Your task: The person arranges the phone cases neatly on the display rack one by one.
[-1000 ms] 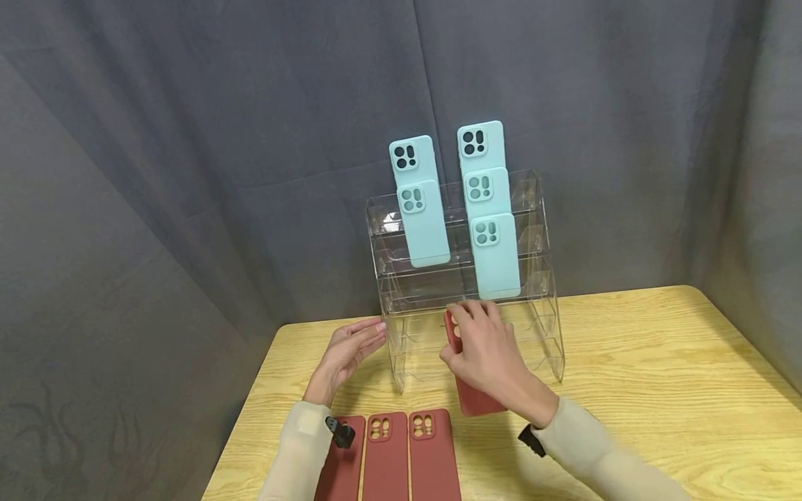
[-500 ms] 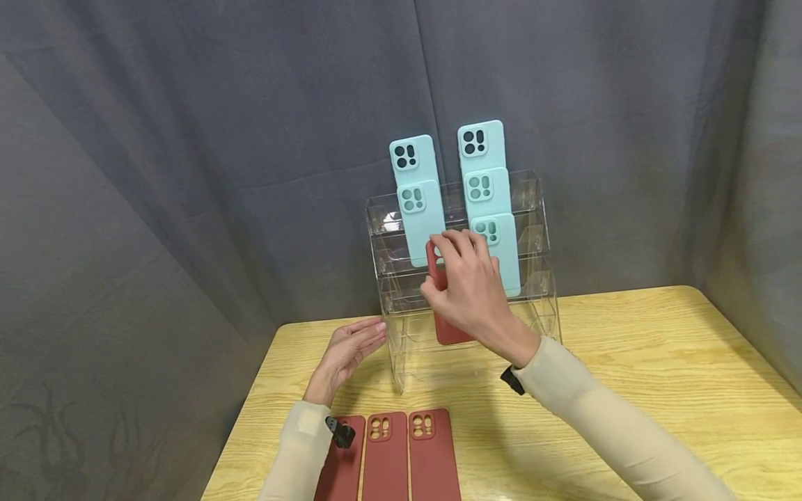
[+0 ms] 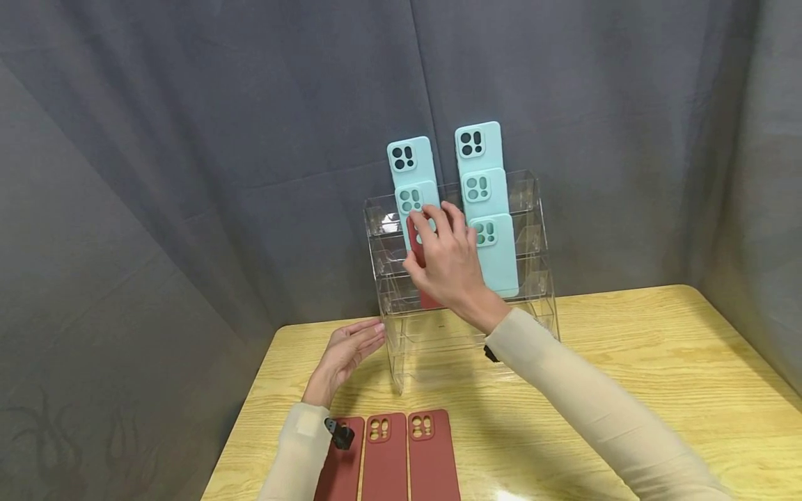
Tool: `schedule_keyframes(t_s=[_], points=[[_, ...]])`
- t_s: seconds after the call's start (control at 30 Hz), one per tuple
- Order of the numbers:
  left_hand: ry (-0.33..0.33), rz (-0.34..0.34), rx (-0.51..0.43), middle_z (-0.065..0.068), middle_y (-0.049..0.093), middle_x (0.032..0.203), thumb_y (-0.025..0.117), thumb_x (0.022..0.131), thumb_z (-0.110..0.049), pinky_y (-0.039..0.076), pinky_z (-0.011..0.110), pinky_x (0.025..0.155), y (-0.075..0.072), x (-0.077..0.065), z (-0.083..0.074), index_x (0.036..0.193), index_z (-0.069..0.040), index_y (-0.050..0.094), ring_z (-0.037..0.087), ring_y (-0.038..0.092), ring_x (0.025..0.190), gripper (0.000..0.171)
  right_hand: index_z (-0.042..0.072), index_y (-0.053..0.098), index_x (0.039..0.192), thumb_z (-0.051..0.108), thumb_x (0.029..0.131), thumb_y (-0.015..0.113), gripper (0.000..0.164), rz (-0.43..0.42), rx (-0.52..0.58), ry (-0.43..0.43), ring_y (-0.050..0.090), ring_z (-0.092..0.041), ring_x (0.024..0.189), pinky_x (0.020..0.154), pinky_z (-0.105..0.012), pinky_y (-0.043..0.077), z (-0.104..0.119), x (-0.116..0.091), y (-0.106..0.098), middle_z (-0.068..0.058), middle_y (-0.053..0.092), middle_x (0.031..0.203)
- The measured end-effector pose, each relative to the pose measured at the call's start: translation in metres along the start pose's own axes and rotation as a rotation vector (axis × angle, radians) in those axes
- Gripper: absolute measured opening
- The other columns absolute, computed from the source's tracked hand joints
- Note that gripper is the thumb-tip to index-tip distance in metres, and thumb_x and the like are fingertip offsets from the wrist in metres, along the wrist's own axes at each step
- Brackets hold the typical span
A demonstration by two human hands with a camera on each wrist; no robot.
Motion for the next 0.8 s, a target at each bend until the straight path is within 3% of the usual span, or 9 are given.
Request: schedule_keyframes(t_s=[0.2, 0.43, 0.8], points=[[0.005, 0.0, 0.02, 0.02, 0.068, 0.139, 0.071, 0.1, -0.009, 0.055, 0.042, 0.114, 0.0, -0.002, 0.0, 0.146, 0.007, 0.055, 0.027, 0.071, 0.126, 0.05, 0.008, 0.062, 0.138, 0.021, 0.086, 0.074, 0.055, -0.033, -0.092, -0.051, 0.048, -0.045, 0.14, 0.082, -0.059, 0.052, -0.002, 0.002, 0.019, -0.017, 0.06, 0.141], [0.006, 0.003, 0.008, 0.019, 0.068, 0.14, 0.07, 0.101, -0.008, 0.058, 0.036, 0.11, 0.0, -0.001, -0.001, 0.149, 0.009, 0.051, 0.02, 0.074, 0.118, 0.054, 0.007, 0.061, 0.138, 0.021, 0.087, 0.076, 0.056, -0.08, -0.145, -0.062, 0.049, -0.046, 0.137, 0.082, -0.06, 0.054, -0.009, 0.004, 0.037, -0.018, 0.06, 0.14], [0.007, 0.0, 0.022, 0.016, 0.071, 0.136, 0.071, 0.1, -0.009, 0.048, 0.048, 0.12, 0.0, -0.002, -0.001, 0.147, 0.008, 0.054, 0.02, 0.075, 0.117, 0.052, 0.009, 0.058, 0.137, 0.026, 0.087, 0.079, 0.056, -0.036, -0.232, -0.027, 0.049, -0.044, 0.137, 0.079, -0.058, 0.053, -0.017, -0.007, 0.068, -0.016, 0.06, 0.139]])
Point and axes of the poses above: each hand's wrist, its own x-axis towards the middle knuckle, its own y-axis out of the palm, z = x × y, the point moved 6 cm from there along x, towards the middle knuckle
